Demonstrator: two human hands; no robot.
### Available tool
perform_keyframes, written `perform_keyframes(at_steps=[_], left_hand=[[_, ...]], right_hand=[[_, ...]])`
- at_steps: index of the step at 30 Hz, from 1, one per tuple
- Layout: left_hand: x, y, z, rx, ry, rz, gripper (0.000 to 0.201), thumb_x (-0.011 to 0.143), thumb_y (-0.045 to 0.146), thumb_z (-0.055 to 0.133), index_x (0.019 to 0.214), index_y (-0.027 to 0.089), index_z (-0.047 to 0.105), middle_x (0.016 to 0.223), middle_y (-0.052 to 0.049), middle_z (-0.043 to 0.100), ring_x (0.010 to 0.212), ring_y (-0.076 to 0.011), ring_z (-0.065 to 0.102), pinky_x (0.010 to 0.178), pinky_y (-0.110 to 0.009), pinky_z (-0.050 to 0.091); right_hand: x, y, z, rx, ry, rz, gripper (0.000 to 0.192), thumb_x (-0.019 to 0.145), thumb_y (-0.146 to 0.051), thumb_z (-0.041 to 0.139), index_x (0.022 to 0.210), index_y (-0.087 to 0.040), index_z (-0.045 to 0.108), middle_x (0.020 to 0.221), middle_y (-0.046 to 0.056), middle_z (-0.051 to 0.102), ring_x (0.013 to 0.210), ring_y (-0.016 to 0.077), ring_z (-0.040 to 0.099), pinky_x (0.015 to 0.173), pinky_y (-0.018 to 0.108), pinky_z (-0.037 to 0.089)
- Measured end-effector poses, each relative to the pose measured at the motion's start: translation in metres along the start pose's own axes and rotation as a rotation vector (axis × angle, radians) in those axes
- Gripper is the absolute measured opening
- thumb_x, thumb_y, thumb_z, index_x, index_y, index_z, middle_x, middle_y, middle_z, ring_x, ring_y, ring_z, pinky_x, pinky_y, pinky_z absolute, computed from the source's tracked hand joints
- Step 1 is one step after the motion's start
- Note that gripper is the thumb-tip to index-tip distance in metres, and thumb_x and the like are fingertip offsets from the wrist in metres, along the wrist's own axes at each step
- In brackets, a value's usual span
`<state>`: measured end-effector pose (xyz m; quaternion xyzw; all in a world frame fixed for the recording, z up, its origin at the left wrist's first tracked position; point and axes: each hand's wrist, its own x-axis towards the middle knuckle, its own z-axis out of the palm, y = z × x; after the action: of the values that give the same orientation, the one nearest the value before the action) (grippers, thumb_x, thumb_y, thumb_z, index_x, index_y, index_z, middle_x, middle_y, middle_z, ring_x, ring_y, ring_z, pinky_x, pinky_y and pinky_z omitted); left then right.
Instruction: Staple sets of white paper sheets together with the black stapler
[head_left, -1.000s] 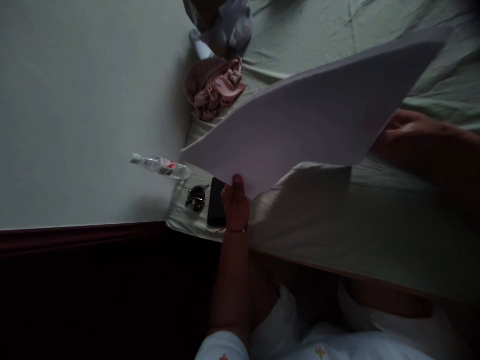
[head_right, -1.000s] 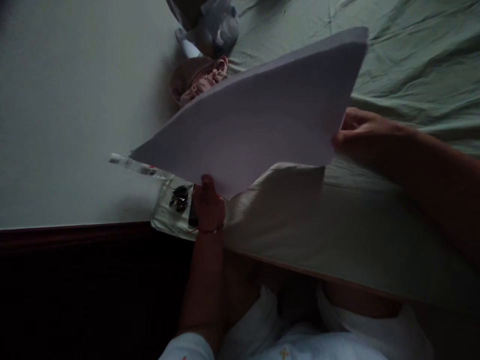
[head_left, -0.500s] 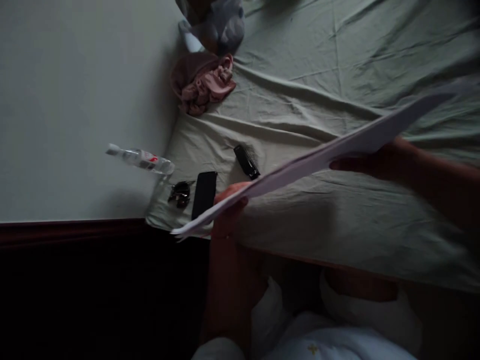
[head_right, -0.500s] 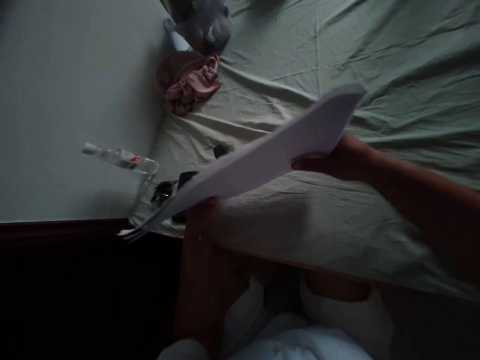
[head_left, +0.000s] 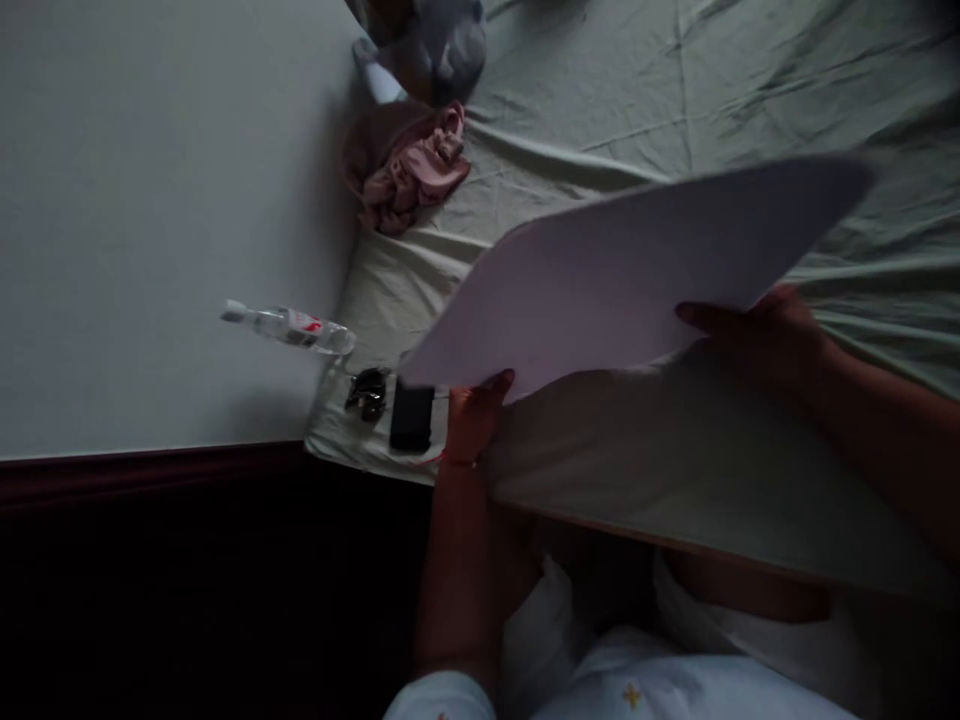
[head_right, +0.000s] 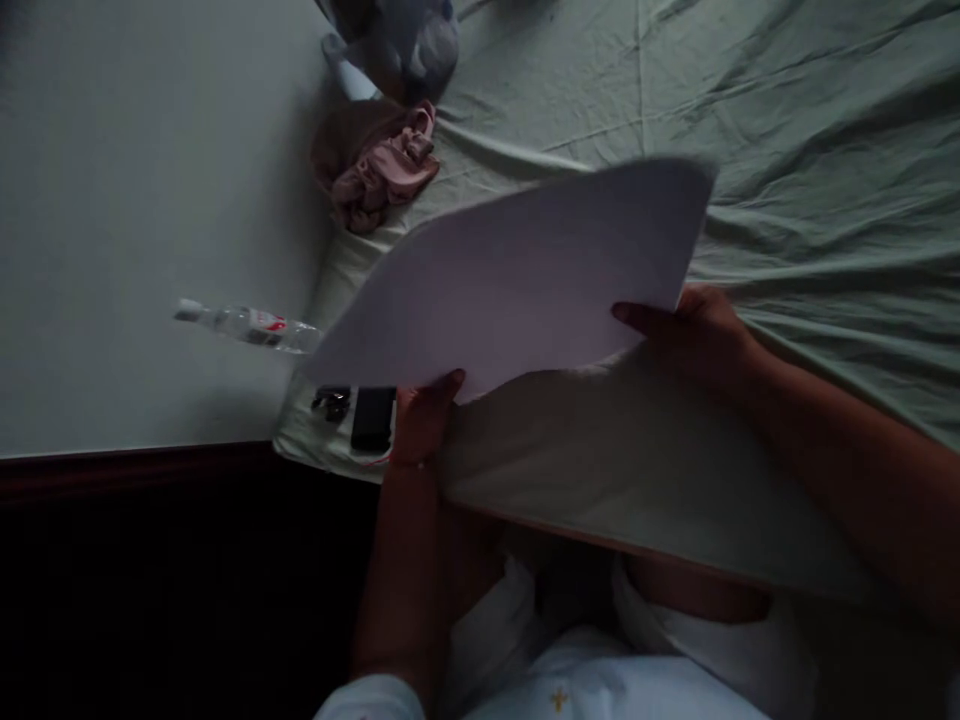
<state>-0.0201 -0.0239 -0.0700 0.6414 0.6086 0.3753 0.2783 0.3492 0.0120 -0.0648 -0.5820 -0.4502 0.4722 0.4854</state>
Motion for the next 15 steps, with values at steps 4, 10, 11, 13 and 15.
perform_keyframes(at_steps=[4,10,11,13,15], left_hand=[[0.004,0.012,0.015,-0.17,0.035,-0.145,0.028,0.089,0.045,0.075,0.076,0.021,0.066,0.068,0.003,0.06,0.067,-0.0132,0.057,0.067,-0.026,0.05],[0.008,0.016,0.023,-0.276,0.062,-0.208,0.026,0.084,0.043,0.079,0.078,0.021,0.065,0.065,0.005,0.051,0.059,-0.0106,0.043,0.054,-0.023,0.035],[0.01,0.015,0.023,-0.296,0.063,-0.21,0.027,0.084,0.043,0.079,0.078,0.021,0.065,0.065,0.005,0.05,0.058,-0.0104,0.042,0.053,-0.023,0.034],[0.013,0.015,0.024,-0.318,0.077,-0.204,0.03,0.084,0.045,0.08,0.077,0.021,0.064,0.065,0.005,0.05,0.059,-0.0103,0.041,0.055,-0.023,0.034],[0.016,0.014,0.027,-0.291,0.126,-0.194,0.038,0.086,0.05,0.078,0.072,0.02,0.062,0.064,0.005,0.049,0.06,-0.0102,0.041,0.057,-0.024,0.034]], right_hand=[[0.008,0.009,-0.003,-0.014,0.046,0.013,0.04,0.069,-0.051,0.086,0.064,-0.019,0.062,0.074,0.001,0.059,0.067,0.0137,0.051,0.065,0.031,0.049],[0.007,-0.003,-0.005,-0.013,-0.001,0.013,0.033,0.079,-0.05,0.078,0.091,-0.021,0.068,0.078,0.0,0.057,0.063,0.011,0.044,0.057,0.025,0.037],[0.007,-0.004,-0.005,-0.029,0.004,-0.004,0.033,0.081,-0.05,0.076,0.094,-0.021,0.068,0.078,-0.001,0.056,0.063,0.0105,0.043,0.057,0.025,0.035],[0.007,-0.004,-0.006,-0.102,0.025,-0.052,0.029,0.087,-0.048,0.07,0.094,-0.02,0.066,0.077,-0.001,0.052,0.063,0.0101,0.04,0.056,0.025,0.031],[0.008,-0.002,-0.007,-0.225,0.058,-0.108,0.026,0.091,-0.046,0.065,0.089,-0.02,0.063,0.074,-0.001,0.048,0.064,0.0103,0.038,0.056,0.025,0.029]])
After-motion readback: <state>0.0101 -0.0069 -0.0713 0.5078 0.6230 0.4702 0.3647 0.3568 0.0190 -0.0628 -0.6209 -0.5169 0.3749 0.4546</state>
